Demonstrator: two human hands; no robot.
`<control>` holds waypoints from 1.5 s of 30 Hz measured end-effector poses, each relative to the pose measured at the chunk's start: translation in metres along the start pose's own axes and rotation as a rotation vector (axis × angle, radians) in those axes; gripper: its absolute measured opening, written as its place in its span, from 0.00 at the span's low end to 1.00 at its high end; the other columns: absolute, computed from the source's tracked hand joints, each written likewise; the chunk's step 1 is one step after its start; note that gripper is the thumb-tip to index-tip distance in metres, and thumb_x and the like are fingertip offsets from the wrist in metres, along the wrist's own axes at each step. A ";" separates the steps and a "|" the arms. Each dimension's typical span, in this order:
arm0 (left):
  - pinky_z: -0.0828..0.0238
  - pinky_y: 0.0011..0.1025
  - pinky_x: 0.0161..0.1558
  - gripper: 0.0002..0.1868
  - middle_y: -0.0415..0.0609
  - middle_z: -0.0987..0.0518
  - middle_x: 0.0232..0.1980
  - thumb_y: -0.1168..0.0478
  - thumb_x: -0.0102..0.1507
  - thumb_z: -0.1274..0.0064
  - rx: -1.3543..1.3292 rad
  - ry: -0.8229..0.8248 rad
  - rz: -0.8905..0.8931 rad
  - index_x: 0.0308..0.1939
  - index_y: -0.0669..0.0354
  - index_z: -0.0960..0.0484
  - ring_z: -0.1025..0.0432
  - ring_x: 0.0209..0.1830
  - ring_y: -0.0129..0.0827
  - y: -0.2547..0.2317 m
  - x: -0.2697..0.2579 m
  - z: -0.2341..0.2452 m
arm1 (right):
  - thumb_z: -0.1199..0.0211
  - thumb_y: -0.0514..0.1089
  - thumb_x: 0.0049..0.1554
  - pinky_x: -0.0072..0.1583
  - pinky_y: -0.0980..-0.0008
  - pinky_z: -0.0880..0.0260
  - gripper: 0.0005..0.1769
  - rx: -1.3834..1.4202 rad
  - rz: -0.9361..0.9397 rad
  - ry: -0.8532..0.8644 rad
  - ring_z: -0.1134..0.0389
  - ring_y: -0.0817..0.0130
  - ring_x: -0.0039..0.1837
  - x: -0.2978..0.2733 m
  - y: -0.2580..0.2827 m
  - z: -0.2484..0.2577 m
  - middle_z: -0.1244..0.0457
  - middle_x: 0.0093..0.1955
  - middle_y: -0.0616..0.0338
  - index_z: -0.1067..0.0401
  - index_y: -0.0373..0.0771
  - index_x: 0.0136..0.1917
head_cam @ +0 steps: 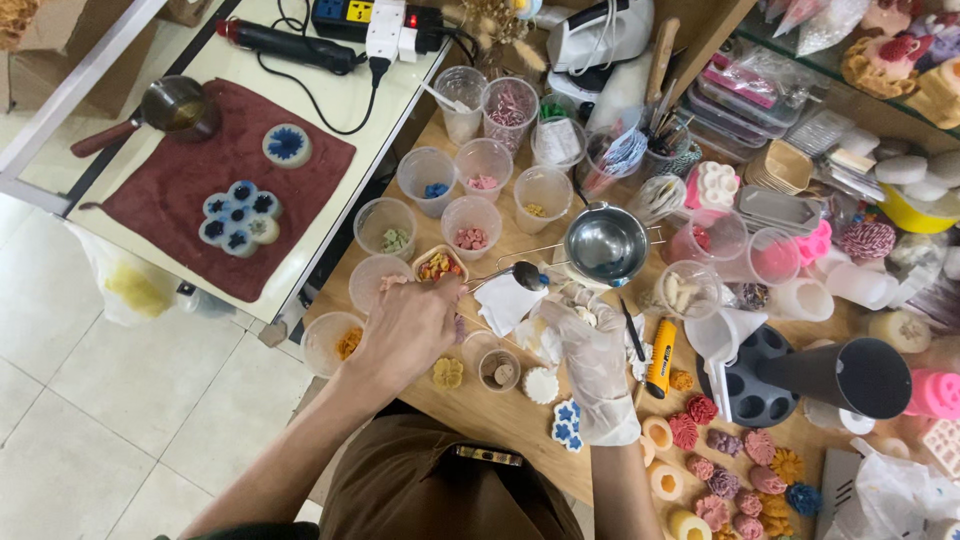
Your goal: The person pours blue liquid from a small metal pot into flower-shaped molds on a red mat, then uses a small spoon to transfer white decorative elements from the pot into the molds.
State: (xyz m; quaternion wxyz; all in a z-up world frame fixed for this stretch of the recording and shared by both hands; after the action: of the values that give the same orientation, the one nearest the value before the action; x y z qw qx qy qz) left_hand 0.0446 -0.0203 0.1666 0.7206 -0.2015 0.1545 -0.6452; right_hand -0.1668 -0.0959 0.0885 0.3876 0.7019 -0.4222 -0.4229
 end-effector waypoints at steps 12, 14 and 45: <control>0.29 0.49 0.31 0.09 0.56 0.20 0.26 0.60 0.67 0.52 0.079 -0.022 0.331 0.43 0.56 0.17 0.26 0.21 0.45 0.033 -0.030 0.041 | 0.38 0.38 0.54 0.46 0.72 0.26 0.15 0.407 -0.361 0.220 0.27 0.67 0.44 0.006 -0.017 0.016 0.30 0.46 0.52 0.26 0.30 0.53; 0.30 0.47 0.29 0.11 0.57 0.21 0.25 0.59 0.66 0.52 0.004 -0.146 0.441 0.46 0.54 0.16 0.27 0.20 0.45 0.057 -0.046 0.063 | 0.39 0.36 0.52 0.48 0.73 0.26 0.17 0.350 -0.336 0.152 0.27 0.69 0.46 0.012 -0.015 -0.003 0.30 0.46 0.55 0.26 0.32 0.55; 0.37 0.43 0.25 0.18 0.57 0.29 0.17 0.56 0.71 0.52 -0.381 -0.556 0.678 0.32 0.65 0.21 0.34 0.15 0.44 0.437 -0.173 0.203 | 0.34 0.41 0.57 0.26 0.72 0.41 0.12 -0.837 -0.204 0.513 0.36 0.72 0.25 0.149 -0.153 -0.483 0.36 0.28 0.59 0.21 0.28 0.49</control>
State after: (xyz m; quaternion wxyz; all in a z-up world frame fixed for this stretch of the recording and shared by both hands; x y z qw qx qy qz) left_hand 0.5015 0.2080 0.1232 0.8546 -0.4333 0.1282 -0.2557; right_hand 0.3611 -0.0901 0.0763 0.6840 0.6053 -0.0369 -0.4054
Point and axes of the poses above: each hand's wrist, its own x-axis towards the middle knuckle, its own z-axis out of the back of the hand, y = z × x, the point moved 4 cm from there along x, towards the middle knuckle
